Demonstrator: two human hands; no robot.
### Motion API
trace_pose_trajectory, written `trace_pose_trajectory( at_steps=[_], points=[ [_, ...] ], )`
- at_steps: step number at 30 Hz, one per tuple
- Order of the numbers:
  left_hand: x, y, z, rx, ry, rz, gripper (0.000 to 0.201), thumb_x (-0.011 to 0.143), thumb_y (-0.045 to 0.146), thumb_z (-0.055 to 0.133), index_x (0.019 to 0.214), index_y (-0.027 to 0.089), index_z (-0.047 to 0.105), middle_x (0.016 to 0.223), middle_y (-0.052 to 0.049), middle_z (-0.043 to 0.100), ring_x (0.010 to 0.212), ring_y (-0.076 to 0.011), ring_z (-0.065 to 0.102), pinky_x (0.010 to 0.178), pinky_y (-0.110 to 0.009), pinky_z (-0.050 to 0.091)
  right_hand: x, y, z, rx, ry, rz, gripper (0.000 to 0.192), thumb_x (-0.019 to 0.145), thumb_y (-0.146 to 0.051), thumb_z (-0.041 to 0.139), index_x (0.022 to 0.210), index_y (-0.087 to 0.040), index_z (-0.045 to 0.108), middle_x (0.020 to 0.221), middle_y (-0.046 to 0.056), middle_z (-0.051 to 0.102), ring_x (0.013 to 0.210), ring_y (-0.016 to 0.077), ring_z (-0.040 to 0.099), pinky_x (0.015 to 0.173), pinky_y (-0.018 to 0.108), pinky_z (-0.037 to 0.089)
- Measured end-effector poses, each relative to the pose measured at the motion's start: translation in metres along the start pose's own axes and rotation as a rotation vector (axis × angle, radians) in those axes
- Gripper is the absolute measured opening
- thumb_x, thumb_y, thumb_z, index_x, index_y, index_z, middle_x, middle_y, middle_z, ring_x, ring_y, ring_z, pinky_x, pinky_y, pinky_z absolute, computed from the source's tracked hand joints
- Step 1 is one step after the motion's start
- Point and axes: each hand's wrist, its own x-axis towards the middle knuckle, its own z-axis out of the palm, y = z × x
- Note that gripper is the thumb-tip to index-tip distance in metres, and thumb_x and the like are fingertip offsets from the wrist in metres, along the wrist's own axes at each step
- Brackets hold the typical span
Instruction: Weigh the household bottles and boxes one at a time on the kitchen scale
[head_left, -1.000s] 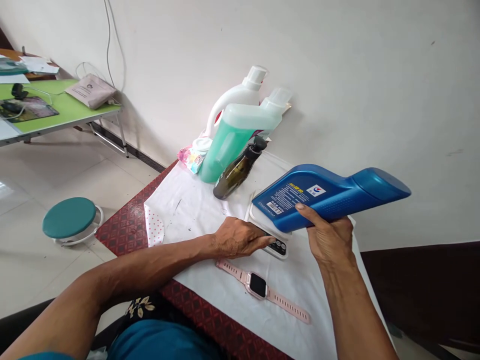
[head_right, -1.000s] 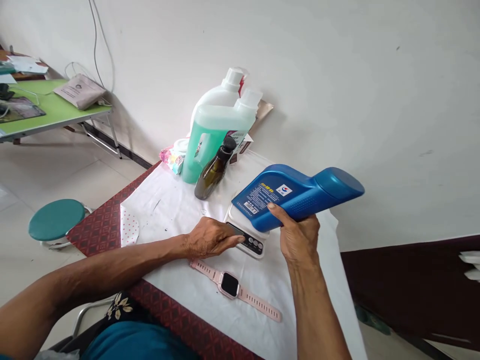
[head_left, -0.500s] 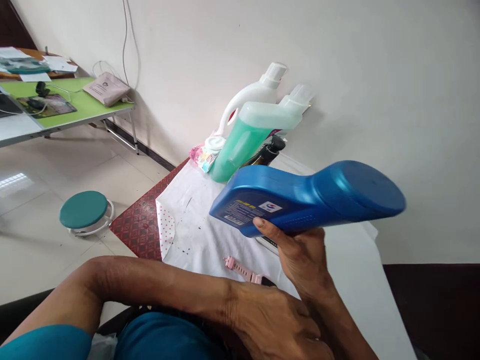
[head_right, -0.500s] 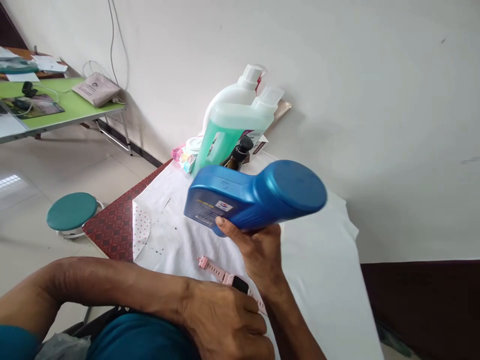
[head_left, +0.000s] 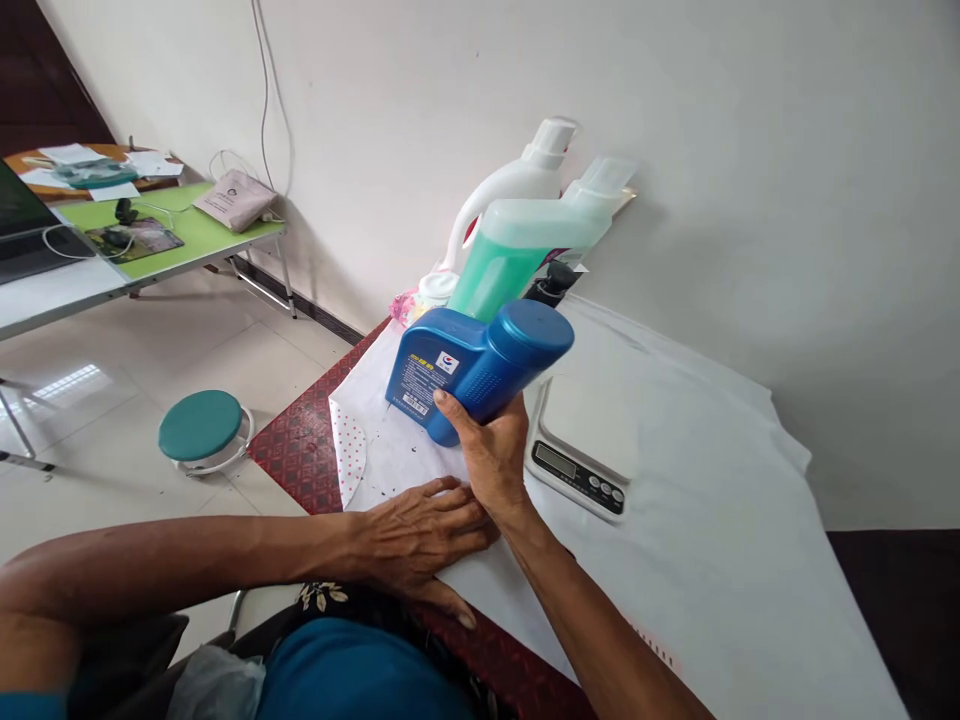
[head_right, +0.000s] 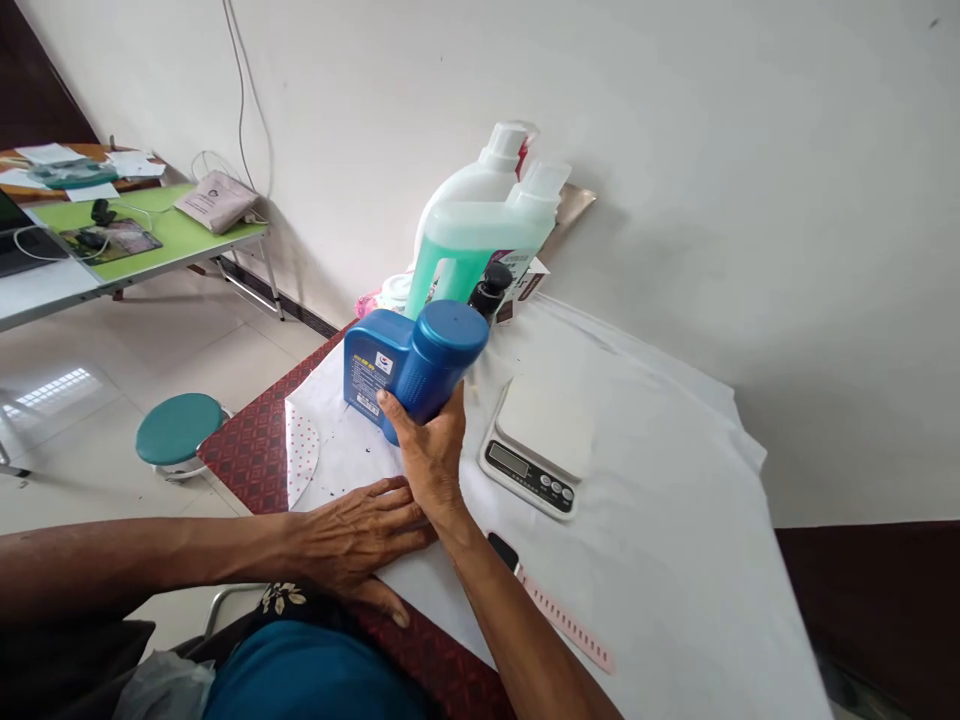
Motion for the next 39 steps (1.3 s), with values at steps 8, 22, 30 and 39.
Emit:
trace_pose_trajectory(
  at_steps=[8,22,30,39],
  points=[
    [-0.008,-0.004,-0.030,-0.205,-0.049,-0.220,0.086,0.092,0.073,0.061,0.158,0.022,0.040,0.150,-0.021,0.054,0.134,-0.0373,0.056,0.112,-0.053,0.049,-0.002,-0.008,-0.035,-0.095,-0.273,-0.035,0.068,0.081,-0.050,0.082,0.137,-0.030,0.050,0.137,0.009,0.064,0.123,0.0303,0.064,0.104,0.050,0.055],
    [0.104,-0.042,-0.007,-0.372,0.081,-0.230,0.058,0.104,0.056,0.053,0.144,0.016,0.050,0.140,-0.018,0.060,0.135,-0.0305,0.055,0.115,-0.051,0.048,0.076,-0.005,-0.132,-0.241,0.076,-0.099,0.034,0.081,-0.049,0.077,0.100,-0.023,0.067,0.107,0.006,0.071,0.101,0.0255,0.068,0.082,0.042,0.058],
    [0.115,-0.059,0.013,-0.549,0.237,-0.420,0.057,0.104,0.056,0.051,0.147,0.019,0.048,0.142,-0.016,0.055,0.134,-0.0293,0.054,0.117,-0.053,0.045,0.195,0.023,-0.121,-0.352,0.196,-0.119,0.068,0.067,-0.060,0.082,0.119,-0.023,0.058,0.127,0.015,0.066,0.115,0.0316,0.065,0.096,0.050,0.054],
    [0.110,-0.067,0.029,-0.495,0.192,-0.457,0.069,0.103,0.059,0.051,0.161,0.026,0.034,0.150,-0.016,0.051,0.140,-0.0333,0.050,0.118,-0.054,0.045,0.300,0.058,-0.095,-0.436,0.234,-0.056,0.073,0.064,-0.051,0.079,0.124,-0.018,0.054,0.125,0.018,0.066,0.116,0.0343,0.062,0.103,0.051,0.049]
  ],
)
